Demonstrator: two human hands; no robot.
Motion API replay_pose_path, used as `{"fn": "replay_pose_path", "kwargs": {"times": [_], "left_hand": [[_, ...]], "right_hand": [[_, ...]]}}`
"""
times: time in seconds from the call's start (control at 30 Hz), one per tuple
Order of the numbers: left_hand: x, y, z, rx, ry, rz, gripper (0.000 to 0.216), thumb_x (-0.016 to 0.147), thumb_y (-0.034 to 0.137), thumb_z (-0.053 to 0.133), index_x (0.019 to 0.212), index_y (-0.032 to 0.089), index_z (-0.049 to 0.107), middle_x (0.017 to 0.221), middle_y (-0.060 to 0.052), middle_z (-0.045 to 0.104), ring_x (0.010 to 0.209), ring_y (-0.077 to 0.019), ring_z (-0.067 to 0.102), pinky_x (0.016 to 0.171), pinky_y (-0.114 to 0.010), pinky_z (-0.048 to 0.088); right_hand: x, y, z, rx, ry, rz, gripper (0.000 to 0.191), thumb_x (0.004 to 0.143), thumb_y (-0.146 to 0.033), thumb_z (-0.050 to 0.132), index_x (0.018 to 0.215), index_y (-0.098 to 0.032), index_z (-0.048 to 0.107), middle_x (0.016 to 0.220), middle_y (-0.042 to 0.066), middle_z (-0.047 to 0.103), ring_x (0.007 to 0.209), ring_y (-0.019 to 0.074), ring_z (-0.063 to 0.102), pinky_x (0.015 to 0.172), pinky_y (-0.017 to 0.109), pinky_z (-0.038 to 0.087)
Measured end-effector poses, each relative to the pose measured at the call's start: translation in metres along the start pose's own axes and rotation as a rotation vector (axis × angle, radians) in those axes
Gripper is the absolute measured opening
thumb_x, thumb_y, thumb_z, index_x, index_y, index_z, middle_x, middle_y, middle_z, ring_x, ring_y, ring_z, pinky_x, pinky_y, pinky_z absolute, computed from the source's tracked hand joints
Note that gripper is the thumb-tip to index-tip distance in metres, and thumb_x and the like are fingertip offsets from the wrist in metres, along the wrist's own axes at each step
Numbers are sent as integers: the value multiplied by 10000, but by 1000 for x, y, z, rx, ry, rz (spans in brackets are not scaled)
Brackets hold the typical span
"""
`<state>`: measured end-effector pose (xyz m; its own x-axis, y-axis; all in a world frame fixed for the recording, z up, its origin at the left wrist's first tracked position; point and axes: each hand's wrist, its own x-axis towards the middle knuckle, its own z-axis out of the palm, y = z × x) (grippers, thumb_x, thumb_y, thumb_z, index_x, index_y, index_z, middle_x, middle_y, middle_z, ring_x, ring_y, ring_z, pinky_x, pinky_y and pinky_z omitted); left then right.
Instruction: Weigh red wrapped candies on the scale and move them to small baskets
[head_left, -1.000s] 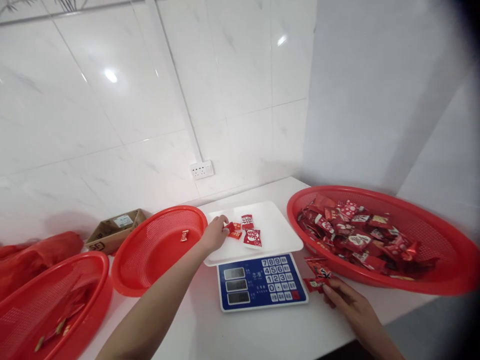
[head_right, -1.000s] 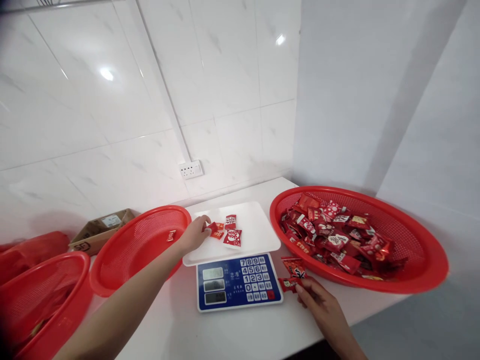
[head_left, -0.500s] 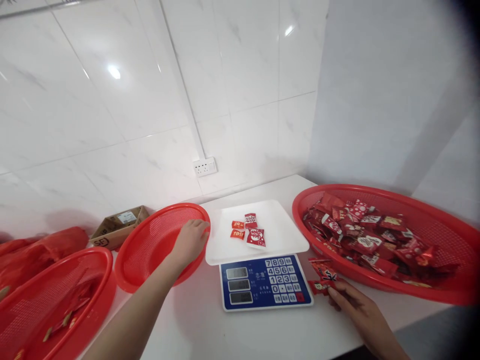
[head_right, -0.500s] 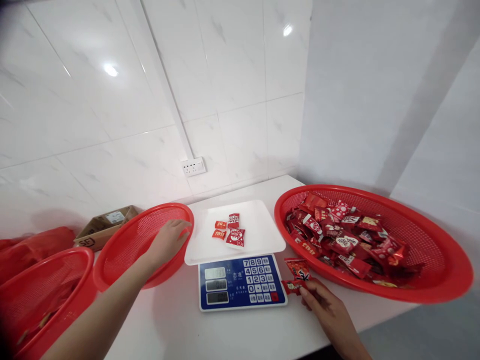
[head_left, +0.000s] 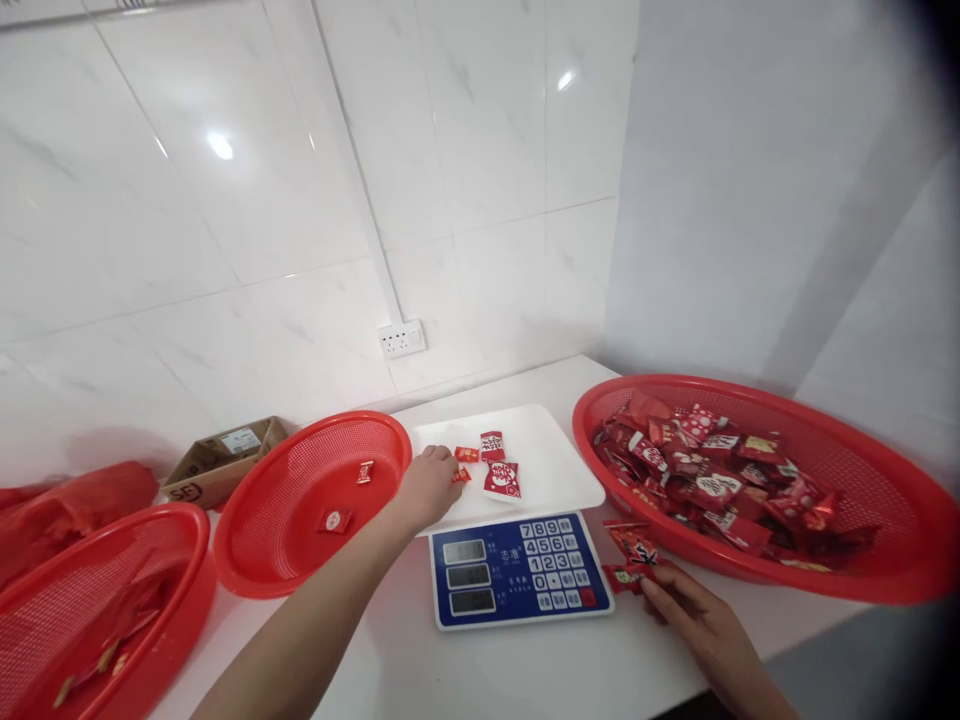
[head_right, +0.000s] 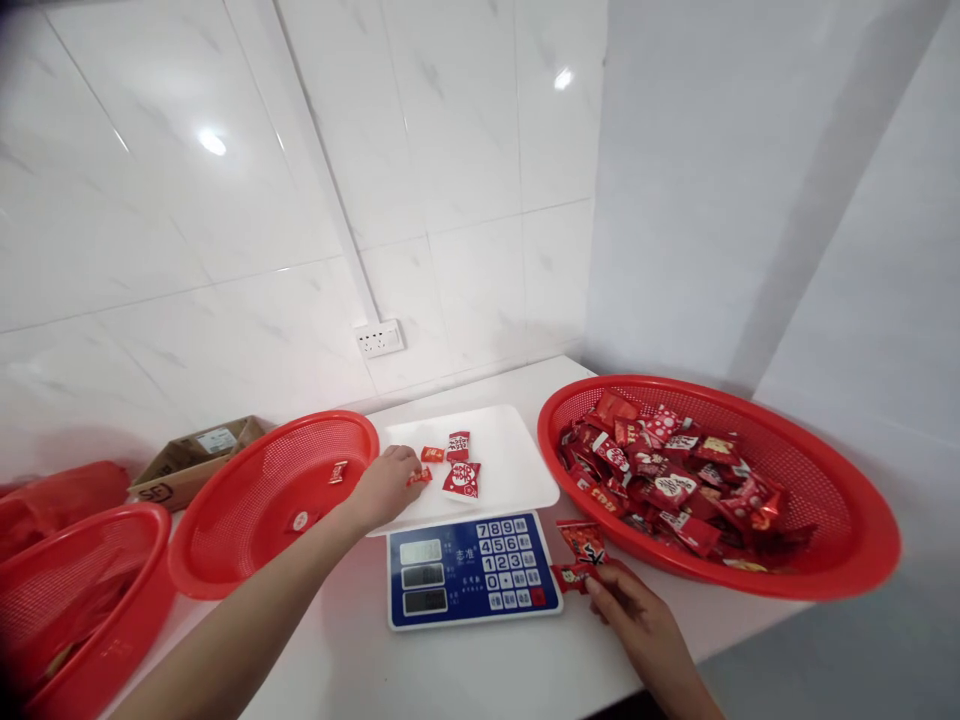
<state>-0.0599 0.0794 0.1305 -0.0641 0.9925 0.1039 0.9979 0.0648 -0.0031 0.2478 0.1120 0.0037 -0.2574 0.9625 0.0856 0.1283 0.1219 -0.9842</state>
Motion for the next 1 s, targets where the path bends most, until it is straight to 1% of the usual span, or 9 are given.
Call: {"fn": "replay_pose_path", "kwargs": {"times": [0.2, 0.33, 0.4, 0.5, 0.6, 0.67, 0.8, 0.9, 1.0], "left_hand": [[-29, -40, -29, 86, 81, -224, 154, 805, 156, 461, 848, 146, 608, 968, -120, 624, 942, -259, 549, 780, -348, 424], [-39, -60, -34, 101, 81, -303, 195, 812, 138, 426, 869, 125, 612, 964, -160, 632, 978, -307, 541, 809, -424, 416], [-36, -57, -29, 60, 71, -250, 227, 831, 173, 438, 979, 130, 605, 1067, -153, 624, 1043, -295, 525, 852, -413, 415], [-20, -39, -16, -23, 44, -104, 308, 856, 227, 462, 1139, 154, 559, 1191, -118, 593, 1136, -258, 490, 941, -375, 391], [2, -19, -1, -96, 16, 35, 353, 884, 213, 436, 1225, 160, 508, 1258, -101, 560, 1218, -228, 434, 1018, -359, 340], [17, -10, 8, -136, 1, 94, 353, 896, 190, 426, 1243, 160, 489, 1282, -100, 539, 1247, -225, 410, 1026, -393, 337], [35, -3, 20, -189, -8, 133, 250, 893, 227, 482, 1122, 164, 560, 1149, -82, 598, 1108, -226, 528, 932, -459, 417], [34, -4, 20, -218, 13, 103, 211, 879, 200, 496, 1072, 162, 572, 1061, -63, 601, 933, -188, 589, 827, -399, 476], [22, -15, 12, -253, 51, 40, 216, 853, 128, 471, 1025, 184, 589, 1027, -47, 572, 841, -144, 596, 774, -294, 480]], "right_hand": [[2, 0, -1, 18, 18, 39, 283, 581, -501, 670, 614, -220, 677, 509, -2, 570, 502, 168, 534, 495, 244, 469], [4, 0, -3, 11, -1, 50, 289, 564, -509, 670, 585, -221, 673, 500, 4, 582, 492, 172, 543, 480, 245, 473], [5, 2, -3, 0, -6, 39, 291, 575, -511, 660, 582, -221, 670, 504, 7, 584, 498, 173, 545, 481, 245, 472], [4, 4, -3, -12, -3, 32, 302, 583, -521, 650, 597, -220, 670, 512, 8, 582, 503, 175, 546, 480, 246, 472], [3, 4, -2, -20, -3, 20, 310, 609, -528, 635, 621, -221, 674, 525, 7, 577, 510, 173, 542, 493, 247, 476], [3, 5, -1, -26, 5, 8, 318, 625, -535, 627, 632, -221, 674, 529, 6, 570, 513, 172, 535, 491, 248, 475], [3, 6, -1, -35, -4, -8, 313, 636, -531, 635, 652, -222, 683, 534, 3, 567, 519, 170, 532, 493, 244, 471], [3, 8, -2, -26, -22, -13, 298, 642, -519, 643, 659, -225, 685, 542, 1, 569, 520, 166, 533, 500, 237, 471], [3, 9, -2, -19, -22, -14, 295, 641, -517, 647, 658, -225, 685, 542, 0, 565, 520, 165, 530, 502, 236, 471]]}}
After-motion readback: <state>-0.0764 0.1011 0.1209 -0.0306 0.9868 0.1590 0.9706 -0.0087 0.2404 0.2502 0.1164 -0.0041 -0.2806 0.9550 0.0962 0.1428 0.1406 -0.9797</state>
